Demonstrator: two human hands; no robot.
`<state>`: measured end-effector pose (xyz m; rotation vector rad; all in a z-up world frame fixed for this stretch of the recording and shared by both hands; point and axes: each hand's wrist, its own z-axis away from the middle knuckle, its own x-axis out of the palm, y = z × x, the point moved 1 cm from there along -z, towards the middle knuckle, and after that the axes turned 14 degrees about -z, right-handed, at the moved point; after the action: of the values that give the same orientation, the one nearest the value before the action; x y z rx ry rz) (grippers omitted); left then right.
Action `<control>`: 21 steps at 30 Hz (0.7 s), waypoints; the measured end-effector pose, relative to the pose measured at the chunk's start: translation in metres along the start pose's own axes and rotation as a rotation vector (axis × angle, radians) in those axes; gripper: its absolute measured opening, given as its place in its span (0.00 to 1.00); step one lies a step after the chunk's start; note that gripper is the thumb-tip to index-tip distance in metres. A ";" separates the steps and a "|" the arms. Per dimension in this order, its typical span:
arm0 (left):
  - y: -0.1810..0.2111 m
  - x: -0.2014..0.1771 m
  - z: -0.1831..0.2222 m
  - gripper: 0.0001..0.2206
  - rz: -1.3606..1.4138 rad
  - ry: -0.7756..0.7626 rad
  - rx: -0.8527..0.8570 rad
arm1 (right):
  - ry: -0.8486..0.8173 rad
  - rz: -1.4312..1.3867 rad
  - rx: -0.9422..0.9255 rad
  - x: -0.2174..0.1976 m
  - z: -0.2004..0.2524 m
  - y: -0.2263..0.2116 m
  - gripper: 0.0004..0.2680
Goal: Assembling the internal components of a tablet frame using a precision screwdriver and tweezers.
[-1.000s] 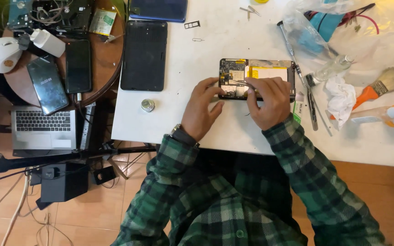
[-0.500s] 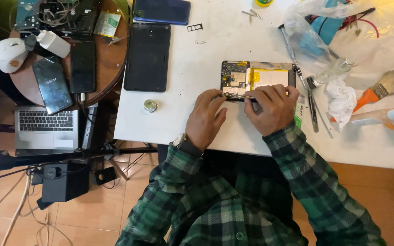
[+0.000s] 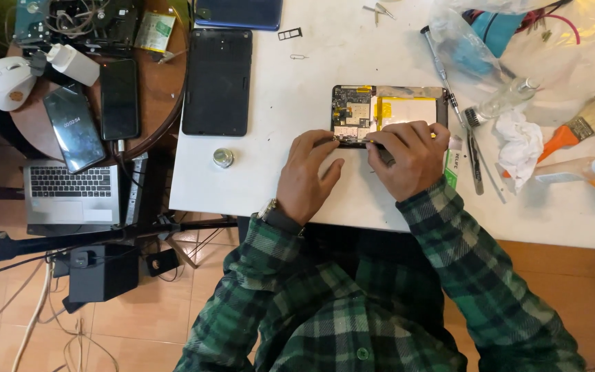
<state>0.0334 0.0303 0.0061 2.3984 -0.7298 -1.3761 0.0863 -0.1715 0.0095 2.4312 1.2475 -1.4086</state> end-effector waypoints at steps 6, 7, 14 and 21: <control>0.001 -0.003 -0.001 0.11 0.023 -0.020 -0.009 | -0.003 0.002 -0.006 0.000 0.002 0.003 0.05; 0.001 -0.003 -0.002 0.11 0.023 -0.022 -0.010 | -0.004 0.001 -0.004 0.000 0.002 0.002 0.05; 0.003 -0.006 -0.005 0.12 0.043 -0.033 -0.020 | 0.041 -0.021 -0.015 -0.006 -0.004 0.000 0.03; 0.002 -0.006 -0.005 0.12 0.079 -0.035 -0.021 | 0.042 -0.028 -0.026 -0.008 -0.005 -0.003 0.04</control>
<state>0.0348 0.0318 0.0143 2.3091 -0.8058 -1.3906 0.0860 -0.1722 0.0192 2.4482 1.3048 -1.3456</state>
